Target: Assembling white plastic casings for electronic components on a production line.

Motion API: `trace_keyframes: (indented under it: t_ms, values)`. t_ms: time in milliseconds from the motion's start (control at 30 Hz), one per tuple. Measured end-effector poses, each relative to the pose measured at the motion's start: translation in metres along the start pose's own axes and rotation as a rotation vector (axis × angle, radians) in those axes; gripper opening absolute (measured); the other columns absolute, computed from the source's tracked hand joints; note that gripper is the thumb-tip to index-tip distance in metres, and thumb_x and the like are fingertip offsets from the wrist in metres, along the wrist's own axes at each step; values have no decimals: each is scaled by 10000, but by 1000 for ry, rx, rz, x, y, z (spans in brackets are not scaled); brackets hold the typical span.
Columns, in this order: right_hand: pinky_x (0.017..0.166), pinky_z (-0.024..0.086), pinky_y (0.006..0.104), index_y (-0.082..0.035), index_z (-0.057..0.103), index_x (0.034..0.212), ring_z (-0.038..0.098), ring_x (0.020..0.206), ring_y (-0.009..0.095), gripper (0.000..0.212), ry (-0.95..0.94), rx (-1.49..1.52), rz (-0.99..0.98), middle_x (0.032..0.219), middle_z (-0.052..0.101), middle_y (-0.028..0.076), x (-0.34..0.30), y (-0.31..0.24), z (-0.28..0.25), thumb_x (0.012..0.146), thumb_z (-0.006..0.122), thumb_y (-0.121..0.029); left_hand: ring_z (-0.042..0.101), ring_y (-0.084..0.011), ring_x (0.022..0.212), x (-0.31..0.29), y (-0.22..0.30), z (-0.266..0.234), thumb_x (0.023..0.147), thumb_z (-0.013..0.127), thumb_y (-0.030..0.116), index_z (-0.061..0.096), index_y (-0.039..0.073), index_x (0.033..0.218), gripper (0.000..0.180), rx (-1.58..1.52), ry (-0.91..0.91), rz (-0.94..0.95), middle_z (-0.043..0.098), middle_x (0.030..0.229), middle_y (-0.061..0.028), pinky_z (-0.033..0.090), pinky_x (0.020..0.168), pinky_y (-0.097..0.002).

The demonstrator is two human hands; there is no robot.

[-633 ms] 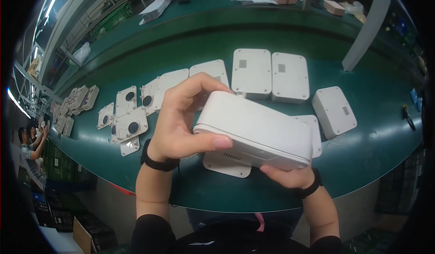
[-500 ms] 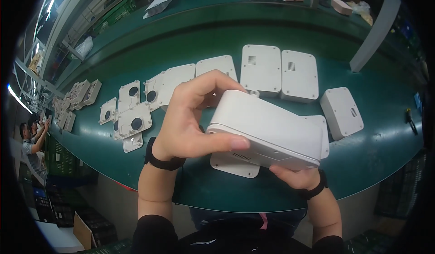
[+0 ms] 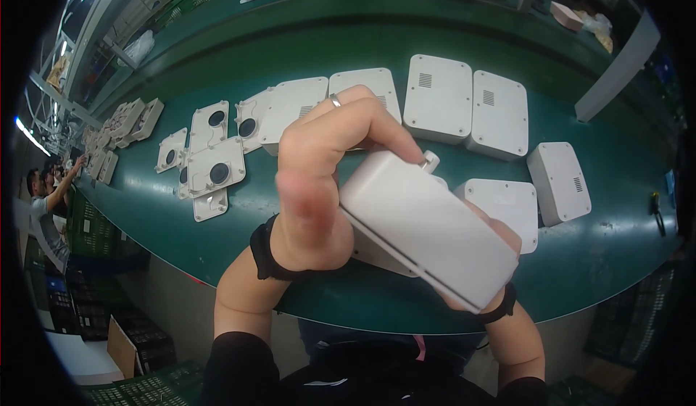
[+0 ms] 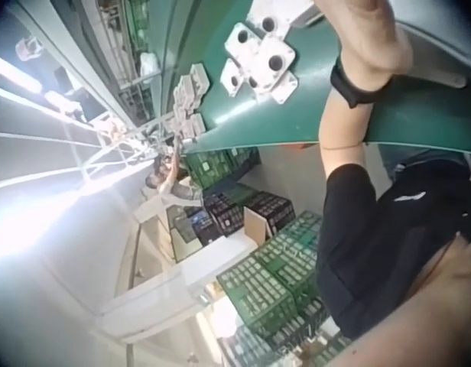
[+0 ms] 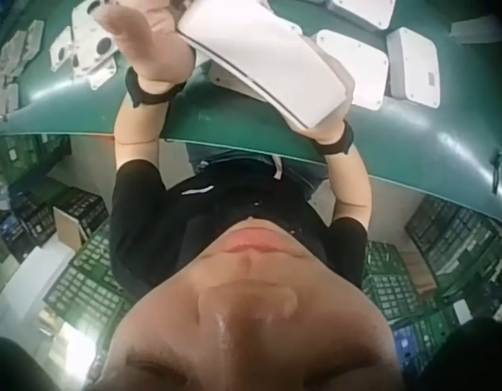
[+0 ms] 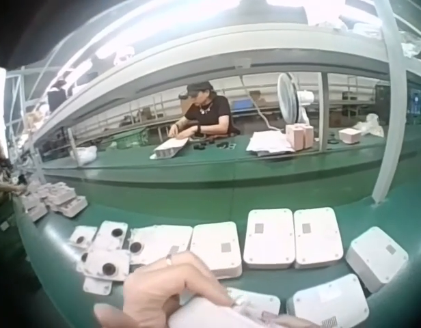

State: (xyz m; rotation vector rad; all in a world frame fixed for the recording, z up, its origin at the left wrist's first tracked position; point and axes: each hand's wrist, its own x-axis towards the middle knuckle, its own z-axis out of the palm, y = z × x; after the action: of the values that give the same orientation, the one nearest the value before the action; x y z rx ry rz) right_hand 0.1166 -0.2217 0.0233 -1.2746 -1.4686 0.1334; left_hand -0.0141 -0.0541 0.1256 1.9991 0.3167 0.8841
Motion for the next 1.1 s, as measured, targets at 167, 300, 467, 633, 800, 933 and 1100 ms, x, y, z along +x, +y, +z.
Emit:
trace_keyframes:
  t_ms: [167,300,467,633,800,933,1100]
  values:
    - [971,448,469,-66,339,1314,540,1175,459,725,-59,228,27,1234,490,395,-9,-1,6,761,801,-147,530,-181,605,-4,-11,1,570,51,994,611,-11,719,1160,-32,25,263,546,680,-85,409,570,-264]
    - [974,448,472,-69,330,1319,533,1184,458,709,-69,216,51,1257,473,390,-13,-4,11,777,784,-131,532,-182,586,-5,-10,-1,531,69,1011,607,-14,707,1171,-31,27,244,550,679,-88,402,544,-262]
    - [977,448,475,-72,320,1326,524,1194,457,690,-69,193,85,1287,451,384,-19,-6,14,798,762,-110,536,-182,582,-1,-14,-1,551,85,1005,604,-14,700,1153,-22,-14,284,553,673,-90,397,539,-257]
    - [985,442,481,-66,328,1321,514,1202,457,677,3,221,41,1317,419,391,-23,-5,20,798,757,-85,545,-188,596,-4,-1,2,564,66,1001,612,-14,701,1160,31,11,50,562,673,-85,408,554,-259]
    - [972,461,425,-51,368,1335,535,1191,402,597,-147,287,260,1374,407,332,-32,-6,10,849,706,-128,563,-193,643,-2,-13,-1,571,57,998,623,-19,765,1180,-72,-37,225,577,715,-97,431,603,-267]
    - [925,487,347,-16,425,1339,580,1138,327,517,-185,208,436,1401,434,246,-19,-23,-2,898,631,-193,577,-195,730,-6,-10,10,633,219,959,625,-16,891,1087,-233,16,186,594,841,-117,455,674,-279]
    - [768,514,297,16,515,1258,640,921,262,529,-164,-318,417,1163,593,173,-24,-22,-11,848,678,-276,556,-207,886,4,-29,11,703,543,824,508,-6,1118,928,161,103,685,535,1034,-135,457,784,-319]
